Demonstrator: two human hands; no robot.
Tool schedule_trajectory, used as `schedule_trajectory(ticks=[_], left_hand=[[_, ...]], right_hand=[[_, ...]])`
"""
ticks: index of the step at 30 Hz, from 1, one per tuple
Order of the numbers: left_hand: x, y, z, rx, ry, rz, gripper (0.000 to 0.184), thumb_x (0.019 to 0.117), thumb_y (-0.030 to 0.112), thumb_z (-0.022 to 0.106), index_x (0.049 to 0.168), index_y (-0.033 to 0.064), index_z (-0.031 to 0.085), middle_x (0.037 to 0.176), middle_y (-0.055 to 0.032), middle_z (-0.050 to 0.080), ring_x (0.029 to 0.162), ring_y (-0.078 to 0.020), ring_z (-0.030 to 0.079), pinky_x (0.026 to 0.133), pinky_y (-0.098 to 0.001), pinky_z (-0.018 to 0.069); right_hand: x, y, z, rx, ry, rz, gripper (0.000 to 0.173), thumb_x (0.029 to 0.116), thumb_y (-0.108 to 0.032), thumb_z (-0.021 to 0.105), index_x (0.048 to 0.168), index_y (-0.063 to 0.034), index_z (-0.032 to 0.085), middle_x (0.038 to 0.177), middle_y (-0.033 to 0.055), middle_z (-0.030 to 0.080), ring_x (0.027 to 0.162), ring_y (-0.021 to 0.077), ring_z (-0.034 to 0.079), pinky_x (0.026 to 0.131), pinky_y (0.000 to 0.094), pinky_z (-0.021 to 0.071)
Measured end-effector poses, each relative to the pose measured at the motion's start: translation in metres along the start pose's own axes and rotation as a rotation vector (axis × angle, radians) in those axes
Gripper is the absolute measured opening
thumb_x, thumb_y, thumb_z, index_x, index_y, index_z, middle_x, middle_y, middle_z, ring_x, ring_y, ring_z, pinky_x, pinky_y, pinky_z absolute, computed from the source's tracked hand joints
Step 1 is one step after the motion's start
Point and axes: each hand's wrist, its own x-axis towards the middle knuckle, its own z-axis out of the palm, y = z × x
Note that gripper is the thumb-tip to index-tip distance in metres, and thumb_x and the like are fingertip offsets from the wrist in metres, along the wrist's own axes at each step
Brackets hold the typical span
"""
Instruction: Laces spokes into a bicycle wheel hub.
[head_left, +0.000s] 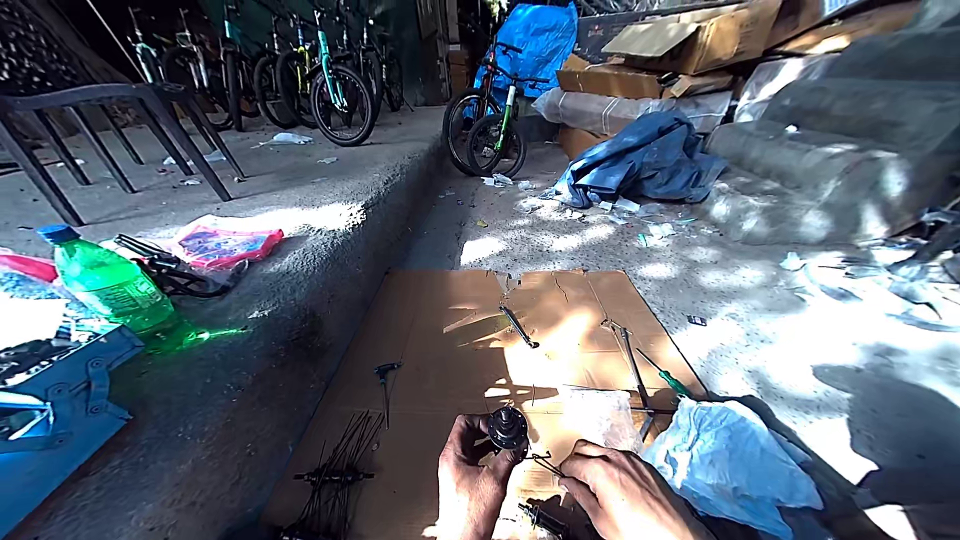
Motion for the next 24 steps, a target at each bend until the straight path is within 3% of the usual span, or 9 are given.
schedule_trajectory(ticks=[4,8,11,14,18,22,24], left_hand=[[0.001,0.001,-0.002,-0.031,0.008,0.017,0.05,0.0665,-0.001,0.09,0.103,-0.0013,0.055,0.096,-0.0149,0.071,0.086,-0.0265,0.074,0.073,-0.0393,0.067],[0.003,0.002,-0.007,0.04,-0.039,-0.005,0.069,0.0676,0.003,0.091,0.128,-0.0029,0.059,0.111,-0.014,0.072,0.097,-0.024,0.074,0.077,-0.0368,0.067],[0.003,0.003,-0.01,0.082,-0.083,-0.016,0.058,0.0701,0.005,0.089,0.124,-0.0013,0.067,0.113,-0.0117,0.074,0.098,-0.0211,0.075,0.08,-0.0349,0.0668],[0.003,0.001,-0.01,0.075,-0.121,-0.012,0.054,0.07,0.008,0.091,0.118,-0.0008,0.069,0.111,-0.0118,0.072,0.098,-0.0219,0.074,0.08,-0.0352,0.0667],[0.001,-0.002,-0.01,0.127,-0.122,-0.018,0.052,0.0669,0.015,0.094,0.113,0.0047,0.072,0.112,-0.012,0.063,0.097,-0.0195,0.07,0.072,-0.0321,0.0673],[-0.001,-0.002,-0.008,0.189,-0.124,-0.014,0.054,0.0699,0.017,0.092,0.114,0.0042,0.063,0.118,-0.0126,0.059,0.093,-0.0176,0.07,0.069,-0.0313,0.0664],[-0.001,-0.003,-0.008,0.242,-0.138,-0.015,0.055,0.0716,0.019,0.091,0.115,0.0045,0.06,0.107,-0.0074,0.068,0.089,-0.0152,0.072,0.07,-0.0307,0.0648]], right_hand=[[0.005,0.001,0.014,0.021,0.071,-0.017,0.025,0.1026,-0.023,0.052,0.106,-0.0101,0.074,0.104,0.0094,0.072,0.095,0.0274,0.071,0.08,0.0475,0.0584],[0.006,0.0,0.022,-0.005,0.159,0.017,0.023,0.1009,-0.026,0.056,0.103,-0.0133,0.075,0.101,0.0067,0.073,0.096,0.0262,0.071,0.078,0.0476,0.0587],[0.01,0.004,0.022,0.16,0.098,0.089,0.023,0.0963,-0.035,0.065,0.099,-0.0161,0.078,0.098,0.003,0.074,0.088,0.0218,0.071,0.076,0.0477,0.0579],[0.013,0.01,0.023,0.285,0.077,0.083,0.021,0.0932,-0.033,0.07,0.095,-0.0132,0.076,0.095,0.0045,0.071,0.081,0.0201,0.069,0.075,0.0448,0.0575],[0.011,0.017,0.025,0.35,0.083,0.041,0.022,0.0975,-0.032,0.066,0.102,-0.0153,0.079,0.1,0.002,0.075,0.09,0.0152,0.072,0.084,0.0403,0.0584],[0.007,0.022,0.016,0.53,0.124,-0.01,0.02,0.1001,-0.029,0.066,0.107,-0.0139,0.077,0.099,-0.0017,0.077,0.087,0.0077,0.072,0.083,0.0313,0.0604],[0.006,0.02,0.013,0.639,0.235,-0.057,0.017,0.1,-0.025,0.067,0.105,-0.0113,0.075,0.099,-0.0022,0.077,0.087,0.0067,0.073,0.083,0.0273,0.0621]])
